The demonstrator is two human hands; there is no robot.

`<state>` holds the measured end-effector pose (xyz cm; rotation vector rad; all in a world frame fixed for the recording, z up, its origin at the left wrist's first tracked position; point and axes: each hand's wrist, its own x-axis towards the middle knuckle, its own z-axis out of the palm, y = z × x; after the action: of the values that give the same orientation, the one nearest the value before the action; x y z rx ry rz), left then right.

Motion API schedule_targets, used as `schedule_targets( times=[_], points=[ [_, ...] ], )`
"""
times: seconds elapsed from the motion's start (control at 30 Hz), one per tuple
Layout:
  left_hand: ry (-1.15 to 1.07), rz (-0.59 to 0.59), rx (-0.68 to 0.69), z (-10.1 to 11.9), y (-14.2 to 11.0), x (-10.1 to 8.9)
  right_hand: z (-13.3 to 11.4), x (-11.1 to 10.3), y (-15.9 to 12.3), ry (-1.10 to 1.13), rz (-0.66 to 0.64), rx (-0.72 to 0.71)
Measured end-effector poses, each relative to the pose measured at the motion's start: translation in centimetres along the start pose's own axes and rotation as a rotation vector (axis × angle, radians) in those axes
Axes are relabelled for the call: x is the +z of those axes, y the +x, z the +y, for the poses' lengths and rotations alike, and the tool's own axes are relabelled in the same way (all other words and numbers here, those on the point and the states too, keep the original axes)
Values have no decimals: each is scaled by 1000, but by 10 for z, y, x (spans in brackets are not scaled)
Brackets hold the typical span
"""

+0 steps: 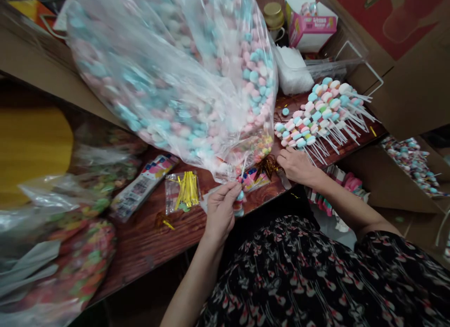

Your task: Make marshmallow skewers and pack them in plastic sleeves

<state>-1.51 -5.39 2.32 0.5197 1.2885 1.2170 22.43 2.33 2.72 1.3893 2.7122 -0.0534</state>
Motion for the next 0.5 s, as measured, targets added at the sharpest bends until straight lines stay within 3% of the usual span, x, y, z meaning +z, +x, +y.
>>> schedule_targets(
  times=[0.33,0.5],
  points=[
    [-22,-42,-25,3,10,7,18,-23,0,126,109,82],
    [-19,-34,-9,0,9,2,4,-21,-12,70,-48,187]
  ],
)
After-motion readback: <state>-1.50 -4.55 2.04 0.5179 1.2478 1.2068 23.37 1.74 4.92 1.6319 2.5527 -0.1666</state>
